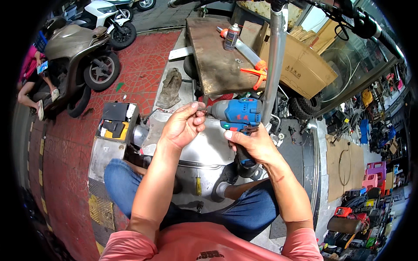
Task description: The person sits on the floor and uses a cordless impact driver to fasten screws into a silver metal panel on a scooter. They repeatedly pick up screws from a nearby table and drive them into the panel, occasionally using a yellow screwdriver to assist.
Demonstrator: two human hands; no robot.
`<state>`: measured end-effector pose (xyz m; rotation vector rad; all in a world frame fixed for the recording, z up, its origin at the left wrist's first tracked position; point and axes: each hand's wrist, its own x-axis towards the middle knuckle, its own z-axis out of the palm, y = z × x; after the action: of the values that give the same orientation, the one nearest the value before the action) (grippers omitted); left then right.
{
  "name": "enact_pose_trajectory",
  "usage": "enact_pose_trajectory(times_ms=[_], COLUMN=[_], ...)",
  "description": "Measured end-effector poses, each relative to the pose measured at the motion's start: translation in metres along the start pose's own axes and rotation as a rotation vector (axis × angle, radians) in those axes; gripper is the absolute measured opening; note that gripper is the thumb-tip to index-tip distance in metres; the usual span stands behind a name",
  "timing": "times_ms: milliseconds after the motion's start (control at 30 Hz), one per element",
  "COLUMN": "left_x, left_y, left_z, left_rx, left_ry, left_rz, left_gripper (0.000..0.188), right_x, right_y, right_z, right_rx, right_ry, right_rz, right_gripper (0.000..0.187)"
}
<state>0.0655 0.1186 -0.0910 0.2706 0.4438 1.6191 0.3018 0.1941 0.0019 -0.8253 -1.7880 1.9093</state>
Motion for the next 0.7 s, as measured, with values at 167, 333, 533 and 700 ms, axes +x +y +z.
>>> enact_pose_trajectory(times_ms=[167,333,533,700], left_x=[-0.014,-0.017,-0.016,-0.012], left_y=[0.006,0.009,0.009,0.009], left_z=[-0.003,0.000,0.003,-0.002], left_rx=[0.004,0.009,0.131,0.207], left_ry=[-0.011,-0.048,-0.040,-0.078], left_rz=[-0.014,-0.014,0.020,0.041], left_gripper=[0.025,0.023,0.021,0.020], right_x=[-0.007,-0.014,-0.013,-0.009], right_y=[0.002,0.003,0.004,0.005], right_z=[0.012,0.013,0.011,0.005], right_rx=[-0.006,0.078,0.033,0.020], right_ry=[-0.003,0.063,0.038,0.030], right_rz=[0.004,0.005,0.028,0.032], right_gripper=[0.031,0.031,0.029,0.028])
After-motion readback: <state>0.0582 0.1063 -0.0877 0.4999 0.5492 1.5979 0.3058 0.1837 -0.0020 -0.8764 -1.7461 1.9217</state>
